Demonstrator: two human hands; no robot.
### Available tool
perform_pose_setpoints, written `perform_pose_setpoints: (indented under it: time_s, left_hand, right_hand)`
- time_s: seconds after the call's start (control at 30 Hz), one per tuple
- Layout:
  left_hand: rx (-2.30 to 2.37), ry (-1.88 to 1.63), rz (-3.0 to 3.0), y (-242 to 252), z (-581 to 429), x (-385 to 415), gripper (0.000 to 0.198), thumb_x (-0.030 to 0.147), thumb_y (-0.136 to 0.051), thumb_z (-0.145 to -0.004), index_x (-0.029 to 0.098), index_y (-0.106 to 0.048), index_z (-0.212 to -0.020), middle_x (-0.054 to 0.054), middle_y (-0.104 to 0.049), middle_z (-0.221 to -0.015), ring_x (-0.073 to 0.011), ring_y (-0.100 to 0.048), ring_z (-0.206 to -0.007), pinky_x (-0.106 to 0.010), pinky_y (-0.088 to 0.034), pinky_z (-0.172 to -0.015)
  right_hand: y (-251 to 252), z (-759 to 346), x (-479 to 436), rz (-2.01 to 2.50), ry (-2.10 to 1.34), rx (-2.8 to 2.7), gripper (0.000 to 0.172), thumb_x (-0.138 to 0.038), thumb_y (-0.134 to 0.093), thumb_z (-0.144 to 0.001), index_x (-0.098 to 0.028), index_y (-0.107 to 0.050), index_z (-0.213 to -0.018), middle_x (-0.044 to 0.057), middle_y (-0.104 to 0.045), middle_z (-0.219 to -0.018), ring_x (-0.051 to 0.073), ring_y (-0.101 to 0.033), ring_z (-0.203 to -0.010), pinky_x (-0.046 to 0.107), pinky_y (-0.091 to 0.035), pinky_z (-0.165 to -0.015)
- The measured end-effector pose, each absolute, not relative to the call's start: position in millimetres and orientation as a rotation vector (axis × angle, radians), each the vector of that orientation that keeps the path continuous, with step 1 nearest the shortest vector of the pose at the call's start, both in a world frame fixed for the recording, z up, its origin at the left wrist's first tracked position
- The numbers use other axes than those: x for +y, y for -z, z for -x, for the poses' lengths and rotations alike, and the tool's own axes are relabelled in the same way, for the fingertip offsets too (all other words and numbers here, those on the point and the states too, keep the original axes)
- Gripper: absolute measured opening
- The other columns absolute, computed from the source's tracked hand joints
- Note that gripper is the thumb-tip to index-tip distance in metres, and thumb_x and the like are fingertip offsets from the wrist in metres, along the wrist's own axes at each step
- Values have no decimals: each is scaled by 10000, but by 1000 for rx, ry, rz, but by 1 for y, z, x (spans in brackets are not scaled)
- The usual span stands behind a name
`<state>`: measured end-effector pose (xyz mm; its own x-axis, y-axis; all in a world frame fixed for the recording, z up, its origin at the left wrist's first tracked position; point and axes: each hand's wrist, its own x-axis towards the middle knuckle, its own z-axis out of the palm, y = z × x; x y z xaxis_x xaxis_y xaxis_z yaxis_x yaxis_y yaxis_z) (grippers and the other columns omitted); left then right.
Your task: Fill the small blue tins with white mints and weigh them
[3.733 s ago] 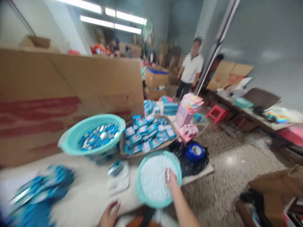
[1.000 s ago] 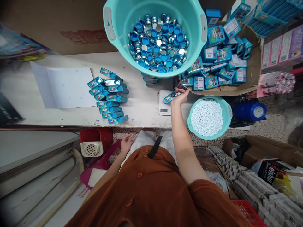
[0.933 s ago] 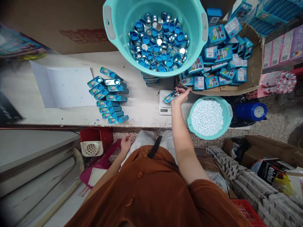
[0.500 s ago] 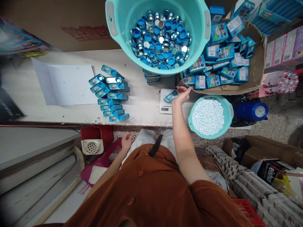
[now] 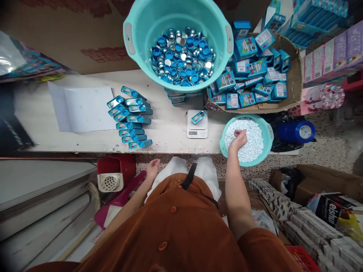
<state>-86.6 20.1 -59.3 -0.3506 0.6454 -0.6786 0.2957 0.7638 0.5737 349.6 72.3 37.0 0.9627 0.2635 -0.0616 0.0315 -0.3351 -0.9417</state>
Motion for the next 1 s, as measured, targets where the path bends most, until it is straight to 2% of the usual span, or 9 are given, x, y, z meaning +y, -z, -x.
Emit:
perform_pose_setpoints:
  time_s: [0.13,0.27,0.37,0.47,0.7,0.83,1.0]
  left_hand:
    - [1969,-436,-741,51,62,14,184,325,-639,-681,163,-618,-764,-58,-662,-746,-192,-624,-751,-358,-499,-794]
    - [1995,-408,-762,44,29,-2,218,364,-650,-690,158,-619,-756,-56,-658,-732,-185,-616,-727,-340,-507,-742]
    - [2008,-400,-760,40,1,-13,222,366,-642,-711,153,-619,-771,-51,-655,-725,-170,-612,-713,-320,-508,-717]
    - [1997,-410,-760,39,-26,-20,211,338,-644,-715,139,-623,-782,-48,-650,-713,-161,-609,-701,-300,-503,-699]
    - [1933,-449,-774,48,-75,-37,182,290,-643,-700,136,-640,-796,-52,-657,-738,-155,-609,-706,-288,-493,-718]
    - [1904,-461,-748,57,-93,-50,202,291,-640,-689,140,-643,-823,-53,-662,-744,-154,-612,-709,-292,-501,-719]
    - [1955,-475,-706,55,-96,-63,263,330,-637,-668,133,-643,-842,-79,-679,-807,-170,-628,-756,-315,-508,-741]
  right_hand:
    - [-24,-388,24,2136,-165,-485,374,-411,-376,-906,-188,-615,-724,22,-591,-740,146,-571,-759,316,-477,-804]
    - [-10,-402,-4,2205,-184,-868,247,-364,-468,-877,-197,-643,-928,76,-597,-947,194,-535,-994,390,-396,-972]
    - [-5,-402,-12,2232,-236,-1091,314,-373,-506,-863,-186,-601,-1097,122,-549,-1096,227,-484,-1095,428,-369,-1001]
    - [-4,-402,-15,2274,-287,-1319,382,-399,-515,-860,-155,-577,-1147,149,-522,-1133,259,-460,-1109,443,-368,-990]
    - [-4,-406,-39,2224,-429,-1803,394,-389,-440,-912,-130,-542,-1190,155,-543,-1133,262,-467,-1053,387,-371,-920]
    - [-2,-410,-44,2270,-491,-1880,340,-391,-393,-938,-139,-578,-1071,132,-571,-1017,229,-501,-923,321,-364,-784]
    - [3,-417,-38,2317,-593,-1951,349,-402,-345,-961,-154,-591,-949,81,-596,-864,179,-500,-752,281,-287,-648]
